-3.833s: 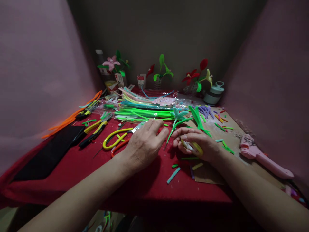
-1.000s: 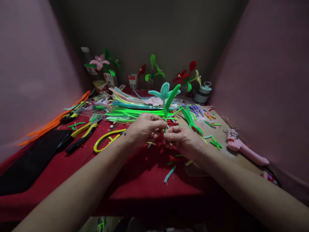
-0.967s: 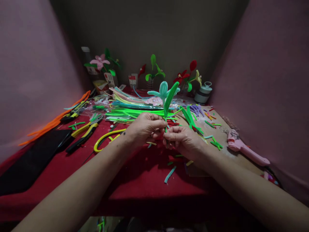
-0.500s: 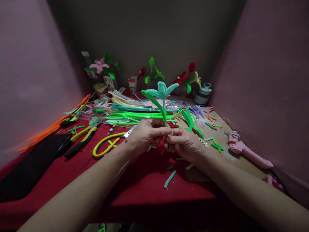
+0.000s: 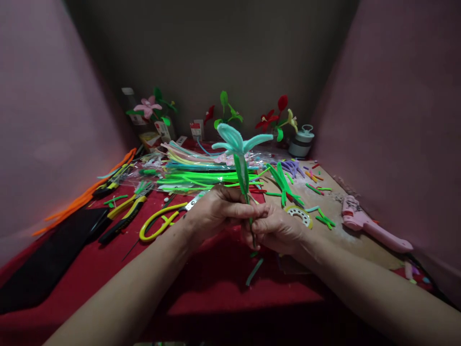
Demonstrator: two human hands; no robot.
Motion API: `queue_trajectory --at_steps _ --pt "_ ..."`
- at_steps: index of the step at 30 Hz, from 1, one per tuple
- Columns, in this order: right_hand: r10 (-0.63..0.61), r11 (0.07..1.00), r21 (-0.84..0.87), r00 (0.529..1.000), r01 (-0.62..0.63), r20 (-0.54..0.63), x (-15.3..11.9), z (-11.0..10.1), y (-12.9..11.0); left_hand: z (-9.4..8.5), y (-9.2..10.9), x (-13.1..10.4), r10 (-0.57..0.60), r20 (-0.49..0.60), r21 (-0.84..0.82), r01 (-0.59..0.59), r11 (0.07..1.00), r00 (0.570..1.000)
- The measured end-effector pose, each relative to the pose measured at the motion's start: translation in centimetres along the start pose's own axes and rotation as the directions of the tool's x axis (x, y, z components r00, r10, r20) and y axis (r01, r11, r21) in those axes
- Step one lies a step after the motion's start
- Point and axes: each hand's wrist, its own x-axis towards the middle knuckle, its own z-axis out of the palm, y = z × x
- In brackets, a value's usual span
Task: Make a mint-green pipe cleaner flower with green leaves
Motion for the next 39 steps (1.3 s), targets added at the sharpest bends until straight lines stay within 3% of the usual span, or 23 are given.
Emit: queue_trajectory --at_steps 3,6,8,11,14,18,21,24,28,33,37,39 --pt "0.001 1.0 -0.012 1.0 -0.001 -0.025 -0.2 0.0 -0.4 -0.2 0.1 0.1 0.029 0.017 0.017 -0.03 0.999 0.999" --pt "-0.102 0.995 -0.037 0.987 0.098 -0.126 -0.2 0.2 -1.1 -0.6 0.1 0.2 0.121 -0.123 0.124 -0.106 0.987 0.985" --pt "-0.132 0.991 -0.027 0.978 0.13 -0.16 -0.2 0.4 -1.4 -0.6 0.1 0.4 0.144 -0.202 0.23 -0.096 0.969 0.969" --pt "-0.182 0.982 0.001 0.953 0.188 -0.24 0.1 0.7 -1.4 -0.5 0.1 0.6 0.178 -0.237 0.297 -0.103 0.949 0.955" --pt "-0.23 0.968 0.017 0.913 0.25 -0.336 0.3 0.9 -1.2 -0.4 -0.2 1.0 0.206 -0.263 0.167 -0.166 0.972 0.943" --pt "-0.245 0.966 -0.003 0.906 0.26 -0.344 0.4 1.1 -1.0 -0.7 -0.4 1.4 0.136 -0.334 -0.169 -0.201 0.965 0.933" --pt "-0.2 0.978 -0.008 0.925 0.208 -0.324 0.4 1.0 -0.9 -1.0 0.1 1.6 0.198 -0.383 -0.192 -0.287 0.938 0.902" --pt "-0.186 0.983 -0.047 0.934 0.18 -0.304 0.5 0.8 -0.5 -1.1 0.7 1.5 0.284 -0.421 -0.125 -0.366 0.922 0.861" --pt "-0.223 0.97 -0.154 0.937 0.187 -0.269 0.8 0.6 0.0 -0.9 0.7 1.4 0.374 -0.445 0.068 -0.386 0.92 0.813" --pt "-0.219 0.969 -0.175 0.931 0.173 -0.293 0.7 0.8 0.0 -0.1 0.2 1.3 0.439 -0.461 0.321 -0.316 0.893 0.772" --pt "-0.193 0.978 -0.14 0.923 0.154 -0.333 0.7 0.9 -0.2 0.2 -0.3 1.3 0.45 -0.501 0.4 -0.263 0.878 0.739" --pt "-0.192 0.979 -0.136 0.922 0.154 -0.338 0.8 0.8 -0.2 0.3 -0.5 1.2 0.515 -0.475 0.493 -0.269 0.827 0.713"
